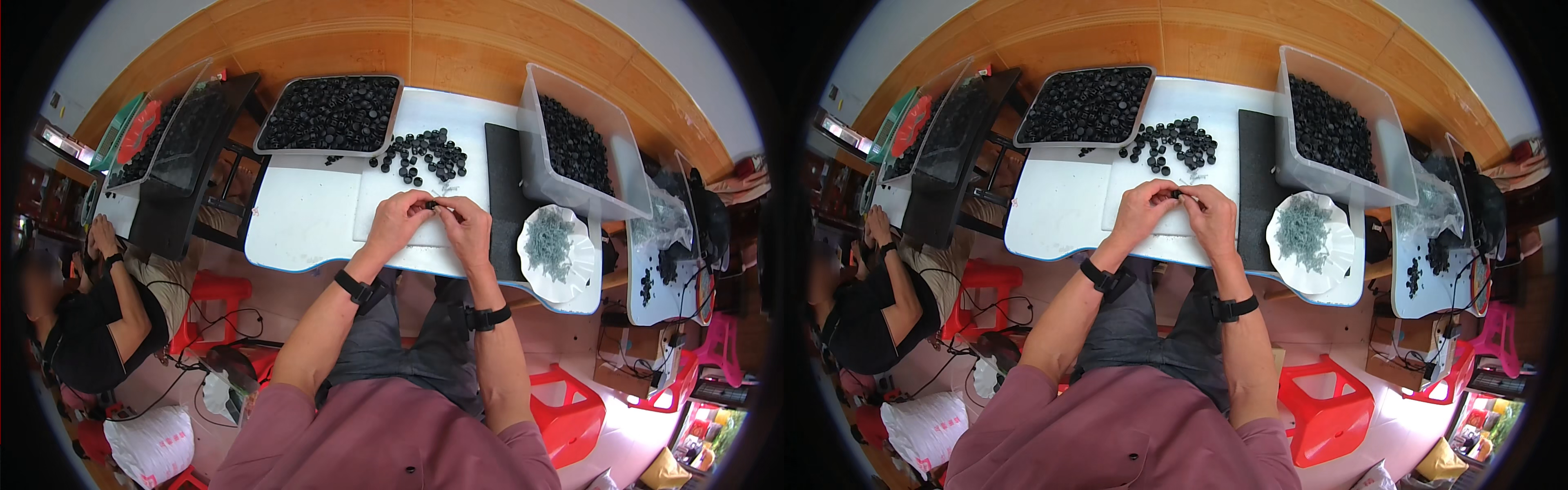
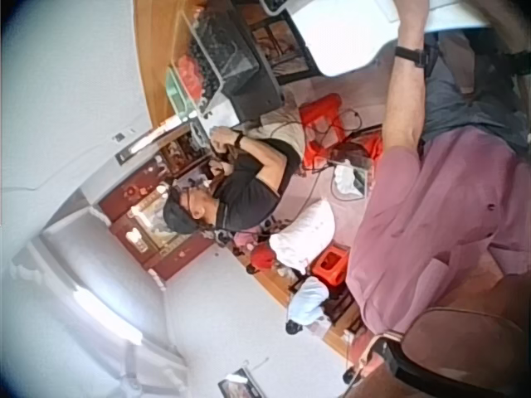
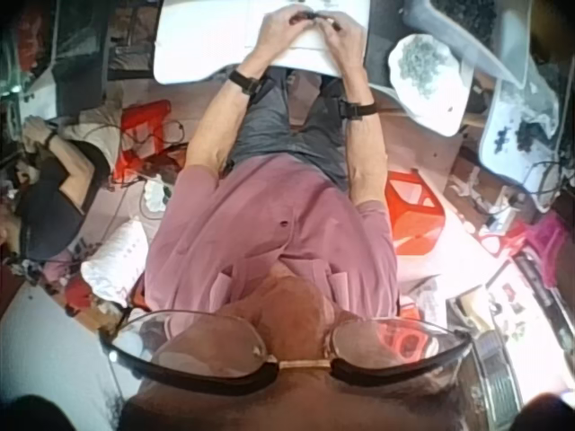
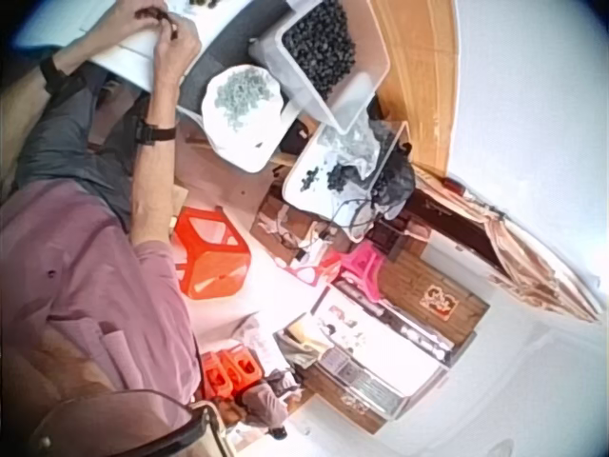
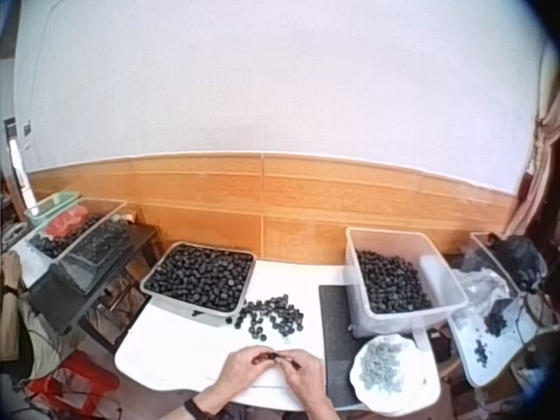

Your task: Manually sorting small black plastic components from a pile into a separate tray.

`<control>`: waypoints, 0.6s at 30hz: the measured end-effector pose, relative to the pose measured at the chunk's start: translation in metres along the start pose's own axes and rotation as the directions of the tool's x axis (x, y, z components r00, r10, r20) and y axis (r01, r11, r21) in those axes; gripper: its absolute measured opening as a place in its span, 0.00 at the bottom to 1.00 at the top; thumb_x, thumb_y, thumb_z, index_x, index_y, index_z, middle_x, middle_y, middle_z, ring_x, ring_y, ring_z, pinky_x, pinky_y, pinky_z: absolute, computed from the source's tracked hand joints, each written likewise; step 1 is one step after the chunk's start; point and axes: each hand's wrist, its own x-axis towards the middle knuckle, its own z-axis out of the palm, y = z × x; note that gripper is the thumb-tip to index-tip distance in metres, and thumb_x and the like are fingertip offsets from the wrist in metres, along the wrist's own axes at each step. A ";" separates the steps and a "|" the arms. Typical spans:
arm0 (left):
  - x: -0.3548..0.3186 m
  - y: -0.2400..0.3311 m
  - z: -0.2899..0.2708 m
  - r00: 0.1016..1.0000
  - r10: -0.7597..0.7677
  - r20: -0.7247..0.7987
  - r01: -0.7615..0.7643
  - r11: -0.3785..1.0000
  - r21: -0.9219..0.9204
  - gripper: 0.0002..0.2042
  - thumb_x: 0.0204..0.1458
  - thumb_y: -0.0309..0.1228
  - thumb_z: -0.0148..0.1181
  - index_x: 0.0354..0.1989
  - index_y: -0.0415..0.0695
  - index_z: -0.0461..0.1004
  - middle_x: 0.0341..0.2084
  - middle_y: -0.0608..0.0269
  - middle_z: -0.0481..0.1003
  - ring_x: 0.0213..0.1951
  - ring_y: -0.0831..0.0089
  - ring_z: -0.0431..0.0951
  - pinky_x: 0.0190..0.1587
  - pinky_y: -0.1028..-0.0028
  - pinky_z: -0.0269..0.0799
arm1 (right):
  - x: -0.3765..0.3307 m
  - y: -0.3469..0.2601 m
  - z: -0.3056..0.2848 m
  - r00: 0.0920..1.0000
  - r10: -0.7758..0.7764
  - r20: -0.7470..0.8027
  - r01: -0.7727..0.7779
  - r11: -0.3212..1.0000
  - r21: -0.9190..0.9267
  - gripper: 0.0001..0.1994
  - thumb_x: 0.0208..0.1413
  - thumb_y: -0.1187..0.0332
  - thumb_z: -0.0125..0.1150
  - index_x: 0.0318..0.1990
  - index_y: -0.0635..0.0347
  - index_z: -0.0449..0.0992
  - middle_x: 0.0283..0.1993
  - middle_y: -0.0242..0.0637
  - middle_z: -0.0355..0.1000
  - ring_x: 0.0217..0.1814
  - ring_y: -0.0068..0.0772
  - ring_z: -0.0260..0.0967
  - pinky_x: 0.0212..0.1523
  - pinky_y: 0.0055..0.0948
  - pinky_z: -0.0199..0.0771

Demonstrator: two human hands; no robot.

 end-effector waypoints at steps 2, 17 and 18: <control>0.001 -0.001 0.001 1.000 -0.008 0.001 0.008 1.000 -0.011 0.14 0.53 0.26 0.71 0.47 0.41 0.81 0.34 0.56 0.83 0.33 0.69 0.84 0.39 0.71 0.80 | 0.000 -0.001 0.000 1.000 -0.023 0.000 0.023 0.999 0.048 0.07 0.55 0.77 0.69 0.42 0.63 0.86 0.36 0.40 0.83 0.30 0.29 0.77 0.33 0.27 0.76; -0.003 0.004 0.000 0.999 -0.046 -0.016 0.046 0.999 -0.009 0.12 0.53 0.27 0.72 0.45 0.40 0.83 0.33 0.57 0.85 0.33 0.73 0.85 0.40 0.74 0.81 | -0.001 0.000 0.000 1.000 -0.012 0.003 0.012 0.999 0.040 0.07 0.55 0.78 0.69 0.41 0.63 0.86 0.37 0.40 0.83 0.33 0.29 0.79 0.35 0.25 0.77; -0.004 0.003 0.000 0.999 -0.037 -0.020 0.037 0.999 -0.010 0.12 0.53 0.27 0.73 0.45 0.40 0.83 0.33 0.57 0.86 0.34 0.73 0.85 0.40 0.74 0.81 | -0.002 -0.001 0.000 1.000 -0.006 0.005 0.005 0.999 0.041 0.07 0.55 0.78 0.69 0.41 0.63 0.86 0.37 0.40 0.83 0.33 0.29 0.79 0.35 0.25 0.77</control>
